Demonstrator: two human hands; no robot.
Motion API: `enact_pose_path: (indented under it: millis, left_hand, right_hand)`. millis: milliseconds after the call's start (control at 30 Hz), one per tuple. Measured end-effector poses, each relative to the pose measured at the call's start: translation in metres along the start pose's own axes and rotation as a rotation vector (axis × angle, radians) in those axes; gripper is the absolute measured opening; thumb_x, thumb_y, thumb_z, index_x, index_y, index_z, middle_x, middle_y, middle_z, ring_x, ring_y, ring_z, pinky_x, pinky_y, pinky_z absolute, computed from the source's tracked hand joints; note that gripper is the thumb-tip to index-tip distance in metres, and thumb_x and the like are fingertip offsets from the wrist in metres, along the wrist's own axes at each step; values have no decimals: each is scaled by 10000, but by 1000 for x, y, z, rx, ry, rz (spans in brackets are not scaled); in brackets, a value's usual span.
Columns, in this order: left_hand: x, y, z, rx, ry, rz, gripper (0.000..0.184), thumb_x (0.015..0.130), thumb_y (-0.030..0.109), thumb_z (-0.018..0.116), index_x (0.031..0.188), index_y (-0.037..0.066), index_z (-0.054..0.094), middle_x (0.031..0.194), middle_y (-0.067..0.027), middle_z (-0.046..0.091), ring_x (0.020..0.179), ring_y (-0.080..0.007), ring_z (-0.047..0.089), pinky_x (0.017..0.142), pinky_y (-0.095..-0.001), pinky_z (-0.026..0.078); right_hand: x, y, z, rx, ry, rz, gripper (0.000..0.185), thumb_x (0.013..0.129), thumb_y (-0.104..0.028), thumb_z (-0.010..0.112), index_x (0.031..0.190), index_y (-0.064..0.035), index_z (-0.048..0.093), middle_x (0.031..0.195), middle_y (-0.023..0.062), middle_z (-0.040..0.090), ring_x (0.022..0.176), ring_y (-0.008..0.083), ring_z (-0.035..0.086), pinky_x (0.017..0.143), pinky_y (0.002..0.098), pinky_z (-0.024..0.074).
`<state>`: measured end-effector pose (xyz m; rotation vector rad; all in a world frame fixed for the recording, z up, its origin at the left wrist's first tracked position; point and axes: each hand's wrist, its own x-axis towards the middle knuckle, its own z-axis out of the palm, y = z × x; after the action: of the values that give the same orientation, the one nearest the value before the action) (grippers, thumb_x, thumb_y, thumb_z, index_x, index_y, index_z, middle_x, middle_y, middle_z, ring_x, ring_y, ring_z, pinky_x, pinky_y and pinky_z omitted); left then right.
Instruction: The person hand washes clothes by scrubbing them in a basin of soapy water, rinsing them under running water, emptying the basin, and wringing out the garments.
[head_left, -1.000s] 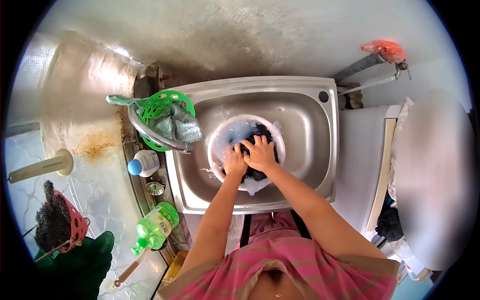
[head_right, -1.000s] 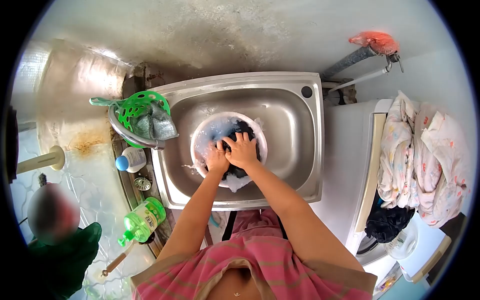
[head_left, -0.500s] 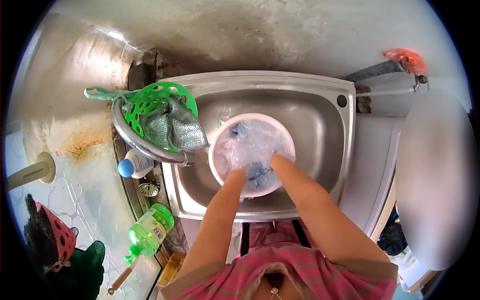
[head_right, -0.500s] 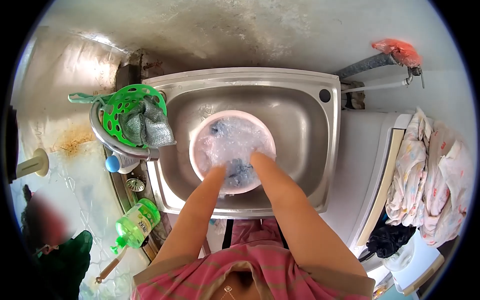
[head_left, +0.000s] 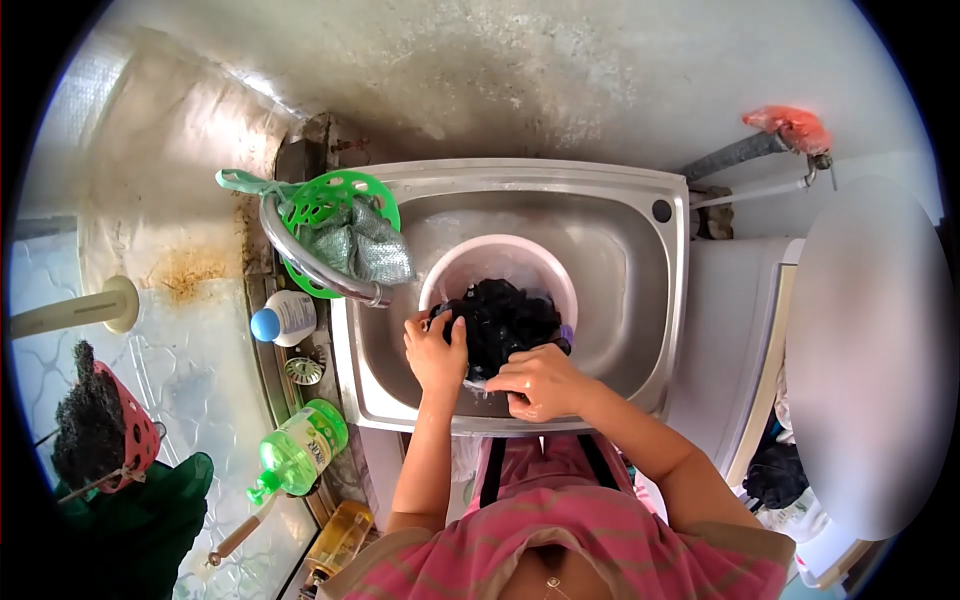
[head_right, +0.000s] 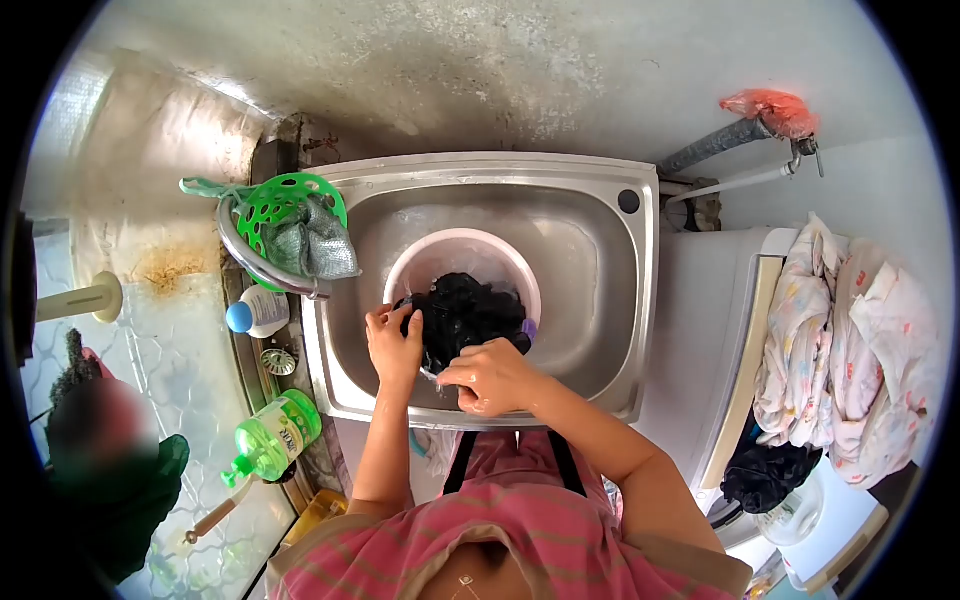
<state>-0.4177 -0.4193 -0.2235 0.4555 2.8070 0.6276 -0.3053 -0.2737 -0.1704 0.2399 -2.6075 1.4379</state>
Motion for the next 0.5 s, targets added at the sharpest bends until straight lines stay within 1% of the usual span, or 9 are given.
enact_pose_path:
  millis: [33, 100, 133, 200, 267, 367, 400, 433, 500]
  left_hand:
    - [-2, 6, 4, 122, 71, 94, 368, 785, 312, 650, 1108, 136, 645, 1229, -148, 484, 1091, -359, 469, 876, -458, 420]
    - [5, 11, 27, 18, 132, 255, 474, 788, 284, 646, 1238, 171, 551, 1281, -158, 460, 1166, -380, 422, 951, -452, 375]
    - [7, 6, 48, 34, 54, 305, 532, 821, 317, 606, 1317, 193, 460, 1329, -165, 429, 1208, -391, 396, 1011, -478, 307]
    - [8, -7, 103, 209, 16, 196, 490, 850, 395, 541, 1292, 194, 478, 1299, -165, 452, 1145, -390, 432, 962, -529, 305]
    - [22, -9, 127, 408, -43, 86, 462, 861, 437, 500, 1229, 159, 521, 1218, -148, 523, 1070, -385, 460, 886, -536, 339]
    - [56, -8, 123, 272, -729, -169, 445, 868, 405, 467, 1175, 93, 548, 1090, -167, 599, 1119, -363, 489, 877, -503, 378]
    - [33, -40, 165, 89, -304, -122, 407, 855, 339, 485, 1121, 42, 565, 1035, -186, 620, 1059, -346, 544, 864, -504, 402]
    - [40, -38, 168, 83, -309, -124, 407, 855, 339, 485, 1121, 42, 565, 1035, -186, 620, 1059, -346, 544, 864, -504, 402]
    - [52, -42, 173, 51, -509, -211, 395, 895, 373, 419, 1123, 85, 563, 1126, -212, 586, 969, -387, 583, 830, -511, 435]
  right_hand:
    - [-7, 11, 5, -104, 40, 127, 242, 583, -74, 626, 815, -116, 680, 739, 9, 618, 678, 189, 581, 544, 337, 467]
    - [-9, 39, 13, -287, 188, 299, 242, 640, -123, 663, 880, -101, 681, 1025, 101, 584, 941, 270, 555, 725, 382, 489]
    - [-7, 51, 21, -319, 239, 364, 260, 680, -137, 666, 937, -100, 667, 1138, 144, 507, 1037, 329, 488, 811, 423, 455]
    - [-12, 94, 59, -322, 241, 502, 346, 761, -222, 667, 1086, -119, 612, 1301, 234, 363, 1202, 441, 345, 963, 498, 374]
    - [6, 102, 75, -431, 186, 680, 343, 785, -278, 621, 1102, -154, 585, 1193, 189, 429, 1101, 398, 416, 857, 494, 448]
    - [14, 125, 92, -463, 133, 773, 317, 788, -283, 600, 1082, -167, 585, 1100, 158, 458, 1038, 370, 436, 769, 486, 485]
    - [15, 136, 95, -484, 139, 763, 309, 785, -277, 595, 1076, -172, 584, 1053, 141, 468, 1015, 357, 438, 720, 480, 501]
    - [22, 135, 86, -496, 34, 808, 357, 799, -307, 583, 1125, -162, 572, 1032, 173, 545, 1026, 359, 496, 778, 425, 492]
    - [21, 160, 99, -218, -104, 1090, 418, 822, -318, 569, 1195, -134, 536, 1093, 240, 575, 1031, 363, 552, 809, 431, 490]
